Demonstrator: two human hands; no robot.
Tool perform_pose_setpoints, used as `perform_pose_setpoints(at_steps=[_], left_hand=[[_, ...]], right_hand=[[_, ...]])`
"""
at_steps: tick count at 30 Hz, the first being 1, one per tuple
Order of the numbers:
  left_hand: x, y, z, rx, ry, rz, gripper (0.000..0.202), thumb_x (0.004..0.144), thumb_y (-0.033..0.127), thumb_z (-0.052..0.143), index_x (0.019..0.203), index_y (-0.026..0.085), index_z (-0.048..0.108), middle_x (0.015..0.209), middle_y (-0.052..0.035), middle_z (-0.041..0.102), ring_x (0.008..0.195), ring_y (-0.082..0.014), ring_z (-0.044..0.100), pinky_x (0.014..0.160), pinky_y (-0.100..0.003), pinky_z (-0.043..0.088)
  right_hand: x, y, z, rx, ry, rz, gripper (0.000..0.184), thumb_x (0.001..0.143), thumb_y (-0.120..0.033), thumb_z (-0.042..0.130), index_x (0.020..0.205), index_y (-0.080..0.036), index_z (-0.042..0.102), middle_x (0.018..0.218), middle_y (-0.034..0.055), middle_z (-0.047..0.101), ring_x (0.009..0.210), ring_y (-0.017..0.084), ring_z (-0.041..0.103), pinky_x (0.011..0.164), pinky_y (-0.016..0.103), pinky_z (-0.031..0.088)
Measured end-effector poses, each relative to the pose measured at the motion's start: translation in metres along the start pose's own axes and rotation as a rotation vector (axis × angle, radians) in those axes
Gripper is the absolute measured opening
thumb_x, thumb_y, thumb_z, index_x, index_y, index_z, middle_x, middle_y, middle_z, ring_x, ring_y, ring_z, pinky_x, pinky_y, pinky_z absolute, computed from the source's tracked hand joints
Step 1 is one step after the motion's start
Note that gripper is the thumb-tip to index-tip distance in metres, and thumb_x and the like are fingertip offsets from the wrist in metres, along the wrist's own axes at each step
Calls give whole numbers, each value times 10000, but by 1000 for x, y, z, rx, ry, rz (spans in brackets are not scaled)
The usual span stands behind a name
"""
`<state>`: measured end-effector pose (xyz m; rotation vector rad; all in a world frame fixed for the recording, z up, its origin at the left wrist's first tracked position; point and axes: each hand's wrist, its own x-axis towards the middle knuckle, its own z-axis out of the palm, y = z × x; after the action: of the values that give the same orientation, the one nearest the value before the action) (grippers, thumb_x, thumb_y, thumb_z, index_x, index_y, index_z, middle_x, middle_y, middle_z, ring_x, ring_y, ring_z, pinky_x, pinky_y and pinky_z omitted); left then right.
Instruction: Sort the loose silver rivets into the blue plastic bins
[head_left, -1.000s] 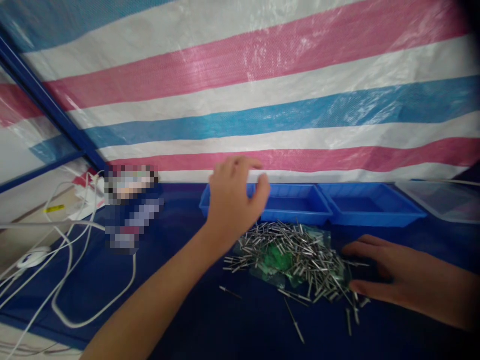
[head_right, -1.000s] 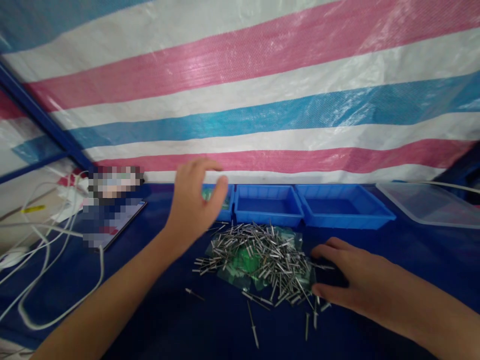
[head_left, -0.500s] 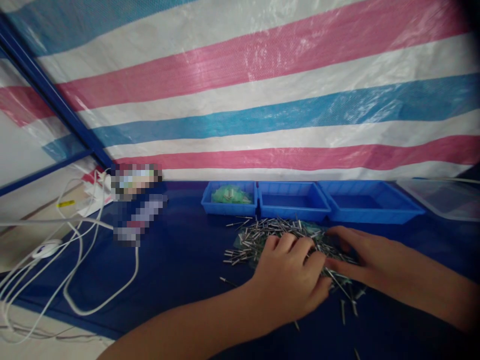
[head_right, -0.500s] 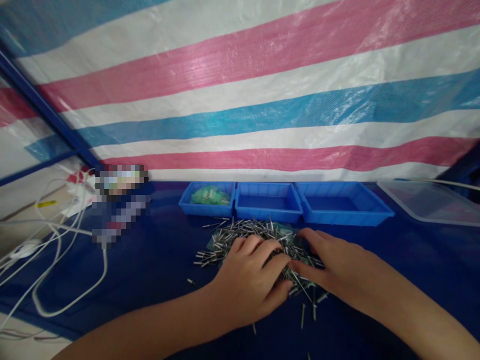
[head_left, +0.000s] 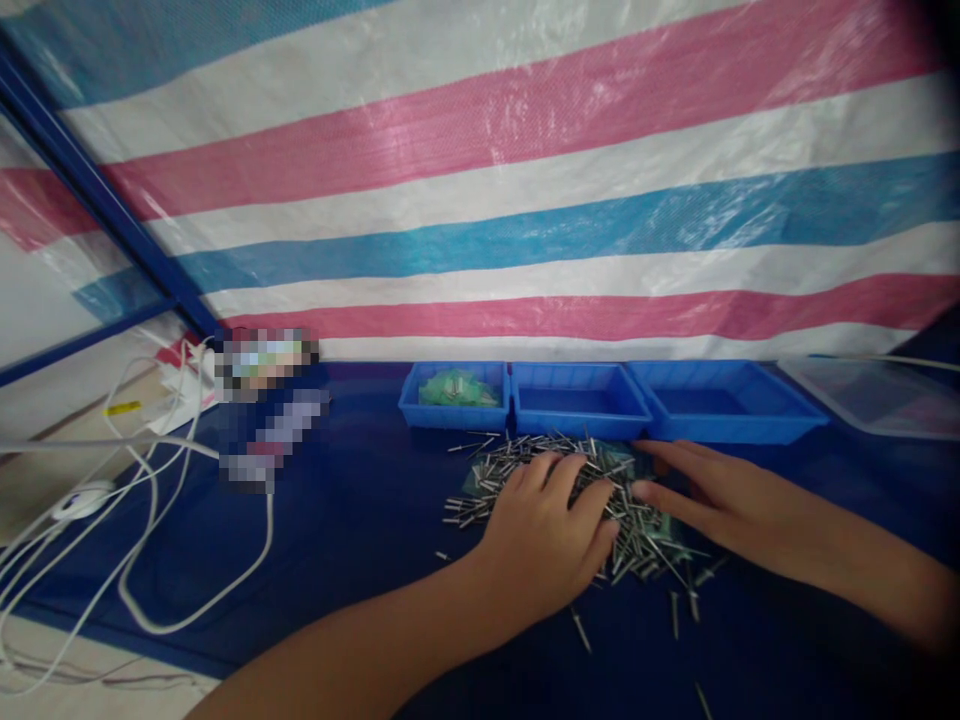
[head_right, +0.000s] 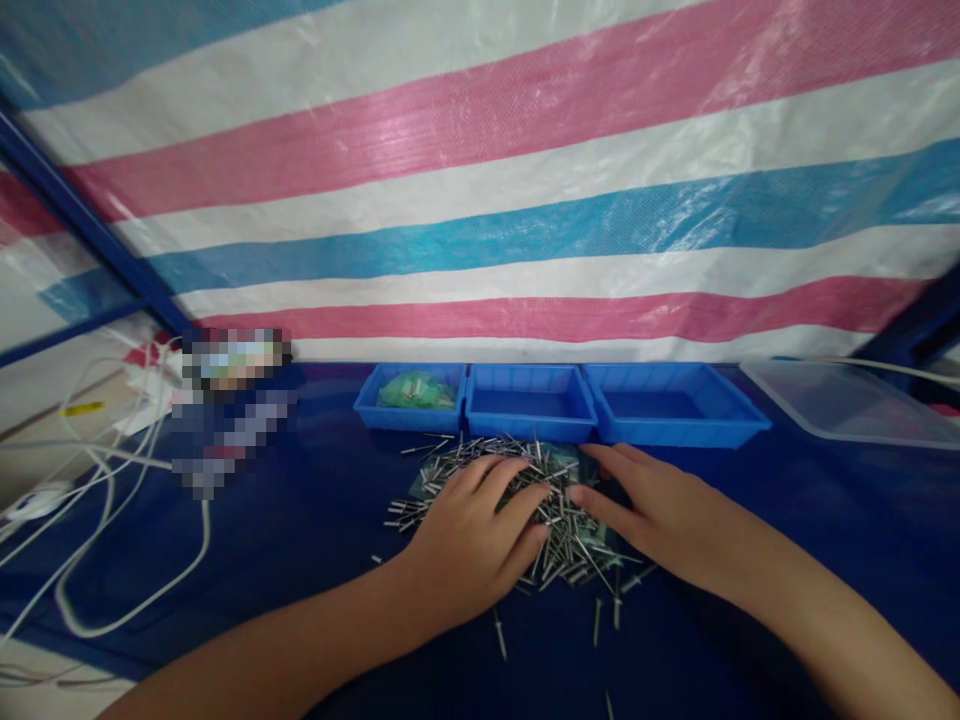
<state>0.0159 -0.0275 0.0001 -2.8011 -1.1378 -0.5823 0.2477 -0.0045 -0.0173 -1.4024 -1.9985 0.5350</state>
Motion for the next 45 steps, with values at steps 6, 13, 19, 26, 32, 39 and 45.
perform_pose_setpoints(at_steps=[6, 13, 19, 26, 32, 39, 45], left_hand=[[2, -3, 1, -13, -19, 22, 338, 948, 319, 362, 1219, 190, 516, 1248, -105, 531, 1147, -248, 473, 935, -409, 434], [2, -1, -1, -38, -20, 11, 323, 928, 303, 412, 1211, 192, 521, 1232, -95, 536, 1121, -245, 477, 928, -405, 441], [3, -2, -1, -83, 1, -17, 306, 899, 300, 468, 1180, 206, 544, 1207, -71, 558, 1095, -242, 487, 919, -407, 441], [8, -11, 2, -197, 121, -91, 291, 892, 361, 504, 1113, 191, 589, 1123, -50, 621, 1065, -239, 506, 931, -393, 411], [14, -21, 4, -364, 248, -151, 324, 901, 364, 512, 1141, 153, 563, 1042, -64, 667, 966, -213, 563, 890, -355, 414], [16, -20, 5, -540, 274, -312, 197, 914, 270, 486, 839, 164, 633, 809, -39, 666, 761, -167, 586, 722, -273, 429], [15, -21, 5, -642, 279, -365, 203, 919, 305, 469, 885, 177, 624, 826, -30, 663, 778, -161, 595, 727, -260, 432]], right_hand=[[9, 0, 5, -288, -130, -20, 387, 856, -426, 481, 1117, -164, 593, 1012, 118, 672, 878, 275, 656, 735, 387, 511], [18, -9, 5, -120, -87, 95, 175, 828, -334, 466, 845, -197, 575, 730, 27, 651, 640, 186, 609, 574, 290, 450], [19, -15, 3, 81, 9, 147, 141, 807, -320, 490, 786, -200, 562, 699, 13, 643, 638, 178, 603, 571, 284, 455], [13, -30, -6, 35, 343, 87, 190, 817, -380, 552, 874, -205, 600, 819, 59, 654, 693, 200, 608, 573, 296, 452], [11, -42, -1, 416, 292, 64, 230, 792, -433, 619, 879, -222, 594, 731, 18, 629, 642, 167, 606, 559, 278, 492], [12, -46, 6, 653, 170, 144, 260, 750, -428, 681, 887, -213, 626, 682, 15, 666, 619, 152, 631, 539, 250, 513], [12, -44, 7, 694, 163, 189, 286, 730, -429, 700, 906, -209, 648, 697, 17, 677, 615, 143, 633, 576, 259, 526]])
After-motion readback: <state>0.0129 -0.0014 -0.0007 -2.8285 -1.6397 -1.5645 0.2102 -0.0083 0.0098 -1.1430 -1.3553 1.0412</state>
